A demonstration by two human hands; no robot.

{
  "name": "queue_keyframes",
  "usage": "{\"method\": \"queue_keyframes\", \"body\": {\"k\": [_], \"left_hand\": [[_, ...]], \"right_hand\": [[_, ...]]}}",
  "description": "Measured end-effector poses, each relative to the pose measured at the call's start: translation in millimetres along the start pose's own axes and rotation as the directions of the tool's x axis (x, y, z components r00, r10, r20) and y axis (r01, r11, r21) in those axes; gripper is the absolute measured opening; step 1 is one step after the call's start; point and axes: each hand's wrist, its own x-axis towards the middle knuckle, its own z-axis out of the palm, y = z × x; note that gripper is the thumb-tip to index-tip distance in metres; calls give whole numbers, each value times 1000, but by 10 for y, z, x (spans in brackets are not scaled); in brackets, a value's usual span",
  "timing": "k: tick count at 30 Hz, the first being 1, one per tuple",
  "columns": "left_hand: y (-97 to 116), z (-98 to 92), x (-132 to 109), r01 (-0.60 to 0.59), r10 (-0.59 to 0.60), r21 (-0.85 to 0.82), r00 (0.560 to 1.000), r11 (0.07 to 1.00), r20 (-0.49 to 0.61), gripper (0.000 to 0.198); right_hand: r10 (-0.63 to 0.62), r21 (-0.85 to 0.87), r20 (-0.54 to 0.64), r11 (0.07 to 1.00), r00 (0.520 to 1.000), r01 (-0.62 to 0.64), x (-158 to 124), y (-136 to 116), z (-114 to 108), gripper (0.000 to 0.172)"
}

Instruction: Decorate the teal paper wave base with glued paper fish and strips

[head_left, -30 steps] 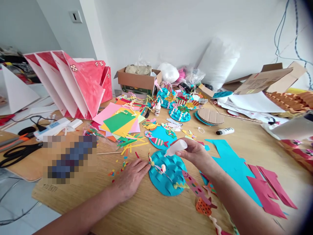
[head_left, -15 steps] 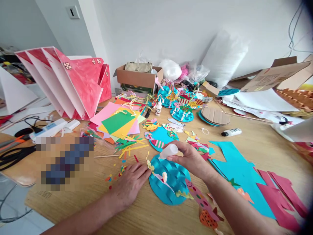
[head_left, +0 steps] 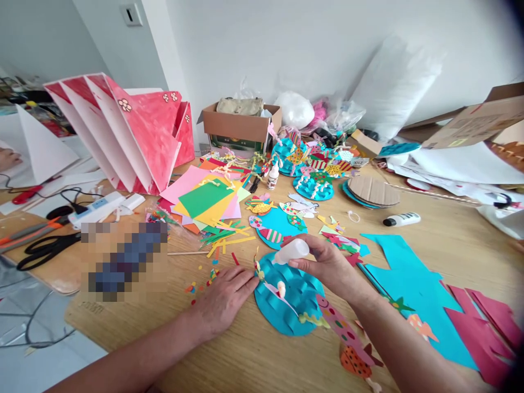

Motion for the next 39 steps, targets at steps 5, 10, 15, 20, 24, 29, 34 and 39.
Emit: {"method": "queue_keyframes", "body": {"k": [5, 10, 15, 20, 24, 29, 34, 39], "left_hand": [[-1, 10, -5, -8, 8, 1, 1000, 1000, -30, 30], [8, -14, 3, -30, 30, 0, 999, 1000, -26, 32], [12, -15, 3, -55, 55, 8, 998, 998, -34, 32], [10, 27, -6, -58, 59, 20, 995, 998, -86, 31], [5, 45, -12, -73, 77, 38, 990, 997, -114, 31], [6, 30, -7, -67, 72, 52, 992, 996, -103, 29], [9, 28, -7, -50, 54, 49, 995, 998, -86, 28], [25, 14, 0, -36, 40, 46, 995, 998, -86, 28]], "right_hand": [[-5, -25, -12, 1000, 1000, 5, 31, 9, 51, 26], [-6, -29, -16, 1000, 1000, 6, 46, -30, 79, 23], [10, -47, -37, 999, 999, -12, 52, -69, 90, 23], [20, -81, -22, 996, 1000, -22, 69, -99, 93, 20], [21, -84, -7, 996, 1000, -22, 88, -94, 95, 19], [-1, -82, -27, 997, 1000, -1, 91, -64, 114, 16], [6, -61, -37, 998, 999, -8, 91, -60, 126, 16], [2, -48, -36, 999, 999, -3, 103, -63, 131, 16]]}}
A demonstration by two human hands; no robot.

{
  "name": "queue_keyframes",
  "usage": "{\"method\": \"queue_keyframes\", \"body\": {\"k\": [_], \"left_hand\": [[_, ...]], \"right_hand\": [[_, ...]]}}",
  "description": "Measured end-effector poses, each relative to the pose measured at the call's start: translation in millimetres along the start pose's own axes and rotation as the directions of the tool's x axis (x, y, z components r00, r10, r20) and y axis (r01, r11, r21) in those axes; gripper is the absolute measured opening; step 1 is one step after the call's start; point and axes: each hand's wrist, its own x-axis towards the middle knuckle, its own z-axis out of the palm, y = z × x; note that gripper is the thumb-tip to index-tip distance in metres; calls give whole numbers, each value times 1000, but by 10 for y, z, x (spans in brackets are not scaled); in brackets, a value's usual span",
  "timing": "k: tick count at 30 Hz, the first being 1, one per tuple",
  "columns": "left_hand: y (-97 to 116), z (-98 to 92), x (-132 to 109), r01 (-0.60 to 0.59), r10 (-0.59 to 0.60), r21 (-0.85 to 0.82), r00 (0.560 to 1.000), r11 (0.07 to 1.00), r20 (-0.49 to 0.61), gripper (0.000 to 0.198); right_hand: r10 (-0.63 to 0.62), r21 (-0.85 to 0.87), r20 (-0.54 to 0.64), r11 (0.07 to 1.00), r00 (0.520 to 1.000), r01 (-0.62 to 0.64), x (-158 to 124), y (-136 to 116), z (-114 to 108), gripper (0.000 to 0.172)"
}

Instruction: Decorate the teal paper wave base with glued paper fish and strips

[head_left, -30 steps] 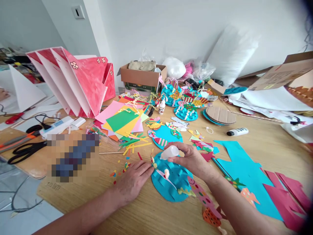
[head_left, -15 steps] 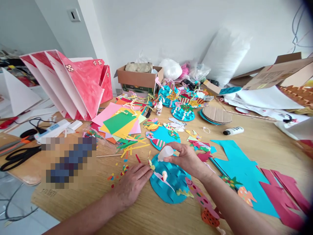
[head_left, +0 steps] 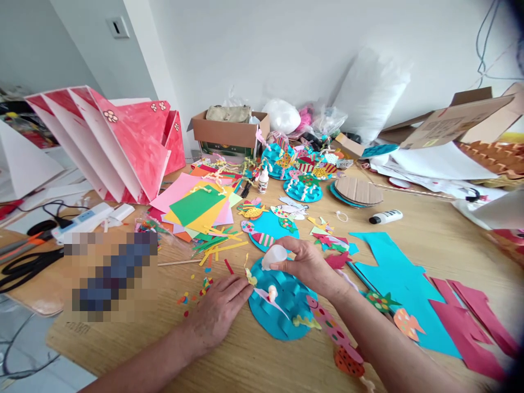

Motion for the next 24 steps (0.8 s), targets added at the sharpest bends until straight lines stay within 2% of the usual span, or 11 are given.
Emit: {"method": "queue_keyframes", "body": {"k": [8, 14, 24], "left_hand": [[12, -27, 13, -2, 2, -15, 1000, 1000, -21, 26], [25, -73, 23, 12, -10, -36, 999, 999, 45, 27], [90, -201, 10, 44, -34, -110, 996, 993, 85, 26]], "right_hand": [[-51, -18, -18, 999, 999, 51, 8, 32, 25, 14], [-66, -37, -12, 997, 998, 65, 16, 58, 31, 14], [-60, -5, -25, 998, 998, 60, 26, 62, 49, 13]]}}
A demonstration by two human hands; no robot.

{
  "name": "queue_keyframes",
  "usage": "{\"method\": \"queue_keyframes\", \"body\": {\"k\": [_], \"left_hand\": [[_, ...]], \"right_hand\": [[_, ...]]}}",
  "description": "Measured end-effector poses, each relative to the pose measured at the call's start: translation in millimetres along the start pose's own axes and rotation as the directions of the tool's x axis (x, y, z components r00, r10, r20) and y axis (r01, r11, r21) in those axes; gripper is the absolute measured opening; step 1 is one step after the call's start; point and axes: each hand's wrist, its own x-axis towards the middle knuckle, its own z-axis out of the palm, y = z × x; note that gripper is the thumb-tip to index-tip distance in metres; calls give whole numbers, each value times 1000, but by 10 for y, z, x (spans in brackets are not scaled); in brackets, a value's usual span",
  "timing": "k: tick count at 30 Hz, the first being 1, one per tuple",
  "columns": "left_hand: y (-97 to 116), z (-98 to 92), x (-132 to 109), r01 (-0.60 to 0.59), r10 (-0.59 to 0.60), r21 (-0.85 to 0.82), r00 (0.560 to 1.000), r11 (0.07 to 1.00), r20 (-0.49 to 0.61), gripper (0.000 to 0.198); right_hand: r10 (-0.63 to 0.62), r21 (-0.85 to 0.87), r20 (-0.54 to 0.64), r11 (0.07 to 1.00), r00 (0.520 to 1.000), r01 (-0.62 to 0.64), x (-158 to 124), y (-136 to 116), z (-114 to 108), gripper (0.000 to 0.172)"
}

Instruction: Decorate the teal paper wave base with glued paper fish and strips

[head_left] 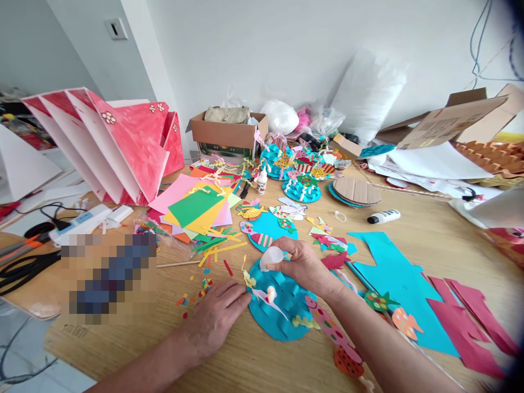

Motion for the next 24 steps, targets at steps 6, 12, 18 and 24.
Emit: {"method": "queue_keyframes", "body": {"k": [6, 12, 18, 24], "left_hand": [[37, -2, -13, -21, 21, 14, 1000, 1000, -4, 27], [110, -28, -8, -75, 75, 31, 997, 997, 3, 29], [152, -10, -5, -100, 98, 34, 994, 994, 50, 32], [163, 16, 10, -104, 102, 33, 993, 994, 55, 30]], "right_hand": [[-16, -5, 3, 1000, 1000, 16, -9, 17, -1, 12], [-34, 14, 3, 999, 999, 34, -12, 44, 7, 11], [-40, 16, 2, 999, 999, 40, -2, 53, 13, 10], [-37, 19, -6, 999, 999, 37, -6, 51, 15, 11]]}}
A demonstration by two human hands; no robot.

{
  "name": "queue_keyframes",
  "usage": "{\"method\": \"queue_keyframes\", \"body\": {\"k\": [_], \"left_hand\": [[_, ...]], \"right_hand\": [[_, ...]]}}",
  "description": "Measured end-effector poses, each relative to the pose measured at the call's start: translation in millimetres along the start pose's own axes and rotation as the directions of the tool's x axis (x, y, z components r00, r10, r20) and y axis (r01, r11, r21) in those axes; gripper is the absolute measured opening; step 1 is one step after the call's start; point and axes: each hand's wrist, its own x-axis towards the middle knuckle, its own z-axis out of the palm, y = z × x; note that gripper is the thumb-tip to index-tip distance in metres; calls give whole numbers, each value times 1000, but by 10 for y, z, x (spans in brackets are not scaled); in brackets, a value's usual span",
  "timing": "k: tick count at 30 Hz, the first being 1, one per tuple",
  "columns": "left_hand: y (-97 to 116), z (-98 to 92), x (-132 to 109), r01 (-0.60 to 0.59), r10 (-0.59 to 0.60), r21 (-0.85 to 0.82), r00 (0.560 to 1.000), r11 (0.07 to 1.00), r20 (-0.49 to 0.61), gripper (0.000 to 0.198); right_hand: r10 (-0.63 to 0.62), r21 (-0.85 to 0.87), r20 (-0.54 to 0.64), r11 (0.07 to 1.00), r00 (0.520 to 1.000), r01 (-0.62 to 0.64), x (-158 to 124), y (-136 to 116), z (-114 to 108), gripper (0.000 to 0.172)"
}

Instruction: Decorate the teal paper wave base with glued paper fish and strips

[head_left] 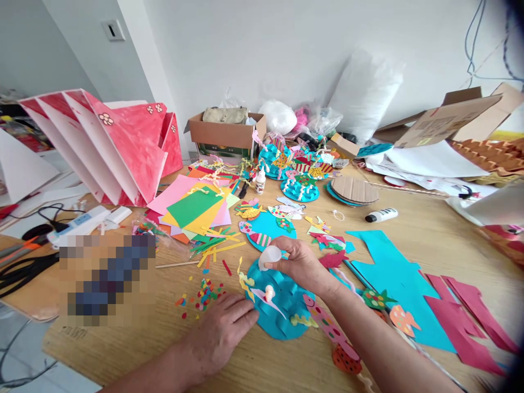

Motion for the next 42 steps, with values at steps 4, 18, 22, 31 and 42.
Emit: {"method": "queue_keyframes", "body": {"k": [4, 18, 22, 31, 42], "left_hand": [[-7, 7, 3, -6, 6, -12, 1000, 1000, 0, 29], [-75, -90, 14, 31, -45, 113, 992, 993, 121, 31], [-121, -55, -8, 43, -60, 139, 991, 989, 120, 29], [-136, -103, 5, 37, -46, 91, 993, 995, 104, 34], [-108, -156, 67, 69, -79, 82, 989, 994, 128, 31]], "right_hand": [[6, -7, 6, 1000, 1000, -6, 0, -5, -6, 9], [213, 256, -40, 947, 976, -196, -9, -25, -30, 19], [273, 491, -76, 847, 959, -203, -21, 11, -60, 22], [456, 876, -172, 476, 873, -76, -106, 78, -154, 25], [560, 872, -342, 488, 755, 33, -224, 368, -814, 16]]}}
